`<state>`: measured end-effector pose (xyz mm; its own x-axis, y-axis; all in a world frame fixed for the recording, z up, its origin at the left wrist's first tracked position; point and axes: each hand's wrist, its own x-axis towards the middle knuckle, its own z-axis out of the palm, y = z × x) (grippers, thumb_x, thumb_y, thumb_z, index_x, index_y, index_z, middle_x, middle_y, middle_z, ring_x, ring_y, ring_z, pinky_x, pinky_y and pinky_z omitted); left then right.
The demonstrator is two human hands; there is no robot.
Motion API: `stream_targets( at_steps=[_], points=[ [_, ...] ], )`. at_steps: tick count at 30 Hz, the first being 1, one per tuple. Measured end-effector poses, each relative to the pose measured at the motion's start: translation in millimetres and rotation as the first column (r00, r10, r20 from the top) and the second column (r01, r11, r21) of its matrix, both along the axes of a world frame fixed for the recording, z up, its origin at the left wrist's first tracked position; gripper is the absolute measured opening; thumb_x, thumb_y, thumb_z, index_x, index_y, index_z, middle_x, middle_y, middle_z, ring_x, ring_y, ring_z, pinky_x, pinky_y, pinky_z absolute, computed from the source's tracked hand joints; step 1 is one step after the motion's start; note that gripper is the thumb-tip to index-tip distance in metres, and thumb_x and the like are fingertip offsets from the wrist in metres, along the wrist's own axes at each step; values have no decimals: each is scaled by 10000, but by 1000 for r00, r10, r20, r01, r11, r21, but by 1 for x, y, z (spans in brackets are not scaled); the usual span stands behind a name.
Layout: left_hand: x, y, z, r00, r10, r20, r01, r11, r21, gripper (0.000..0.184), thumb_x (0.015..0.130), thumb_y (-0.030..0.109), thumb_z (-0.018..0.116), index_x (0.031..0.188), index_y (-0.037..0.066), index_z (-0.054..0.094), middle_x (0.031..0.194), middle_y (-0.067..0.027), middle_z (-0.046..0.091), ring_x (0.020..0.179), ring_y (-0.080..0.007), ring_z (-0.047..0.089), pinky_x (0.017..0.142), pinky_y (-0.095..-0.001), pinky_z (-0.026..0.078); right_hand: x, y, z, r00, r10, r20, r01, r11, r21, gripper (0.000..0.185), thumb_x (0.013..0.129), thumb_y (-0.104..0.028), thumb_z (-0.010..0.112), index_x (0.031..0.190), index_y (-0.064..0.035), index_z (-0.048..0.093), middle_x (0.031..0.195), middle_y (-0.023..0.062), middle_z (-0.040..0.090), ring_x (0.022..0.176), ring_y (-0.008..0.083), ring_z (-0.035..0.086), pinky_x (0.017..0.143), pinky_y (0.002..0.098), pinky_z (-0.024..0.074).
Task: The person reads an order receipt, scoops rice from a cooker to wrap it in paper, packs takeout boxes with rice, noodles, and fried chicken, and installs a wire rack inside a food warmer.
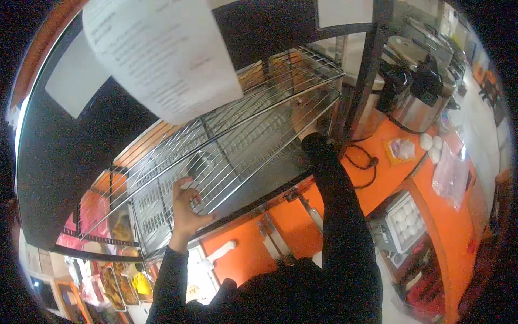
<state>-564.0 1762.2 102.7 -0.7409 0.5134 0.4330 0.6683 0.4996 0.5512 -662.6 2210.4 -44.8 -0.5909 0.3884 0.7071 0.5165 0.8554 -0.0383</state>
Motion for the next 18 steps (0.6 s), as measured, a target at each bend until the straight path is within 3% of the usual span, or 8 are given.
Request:
stream_targets(
  at_steps=[2, 5, 7, 11, 14, 17, 18],
  points=[
    [-2, -2, -5, 999, 2, 32, -2, 1000, 18, 430, 433, 194, 844, 665, 9, 532, 1186, -117, 451, 867, -218, 524, 725, -320, 478, -3, -6, 2, 996, -57, 63, 59, 998, -31, 407, 942, -210, 379, 1263, 32, 437, 1090, 250, 574, 986, 375, 567, 869, 452, 447],
    [1, 4, 1, 990, 21, 136, -33, 996, 84, 434, 441, 203, 843, 663, 11, 524, 1181, -123, 452, 823, -207, 526, 714, -314, 475, 11, -18, 32, 995, 49, 83, -22, 953, -301, 400, 942, -240, 411, 1239, 26, 450, 1105, 216, 577, 939, 363, 586, 829, 434, 462],
    [0, 4, 0, 991, 29, 132, -38, 997, 68, 439, 442, 207, 843, 665, 9, 522, 1181, -127, 450, 806, -204, 526, 708, -315, 475, 7, -19, 32, 997, 76, 24, -63, 933, -354, 399, 945, -254, 410, 1245, 6, 451, 1092, 206, 586, 936, 362, 591, 814, 434, 468],
    [3, 7, 7, 993, 32, 109, -37, 998, 44, 446, 438, 197, 843, 680, 1, 524, 1186, -132, 443, 804, -199, 531, 702, -318, 478, -2, -14, 16, 983, 126, -133, -165, 926, -341, 399, 949, -282, 408, 1258, -34, 453, 1066, 186, 603, 930, 358, 601, 784, 434, 480],
    [-7, 0, -4, 999, 15, -38, -17, 999, -39, 447, 434, 195, 840, 689, 5, 526, 1182, -131, 439, 833, -206, 539, 705, -312, 478, 0, -7, 5, 950, 185, -251, -262, 910, -322, 399, 952, -303, 406, 1268, -64, 455, 1046, 171, 615, 925, 356, 609, 761, 435, 489],
    [0, 5, 5, 978, 72, 193, -77, 997, 18, 432, 434, 201, 835, 670, 19, 523, 1173, -131, 441, 896, -232, 541, 733, -326, 479, 0, 1, -5, 985, 146, -96, -167, 950, -263, 406, 955, -314, 397, 1289, -88, 444, 1092, 162, 602, 966, 353, 596, 784, 433, 485],
    [0, 5, 5, 986, 63, 152, -67, 998, 19, 427, 434, 202, 835, 664, 21, 523, 1171, -130, 441, 910, -237, 538, 741, -332, 479, 0, 4, -9, 994, 111, -2, -109, 970, -218, 413, 956, -310, 389, 1304, -91, 431, 1151, 162, 580, 1011, 352, 579, 822, 431, 476]
  ],
)
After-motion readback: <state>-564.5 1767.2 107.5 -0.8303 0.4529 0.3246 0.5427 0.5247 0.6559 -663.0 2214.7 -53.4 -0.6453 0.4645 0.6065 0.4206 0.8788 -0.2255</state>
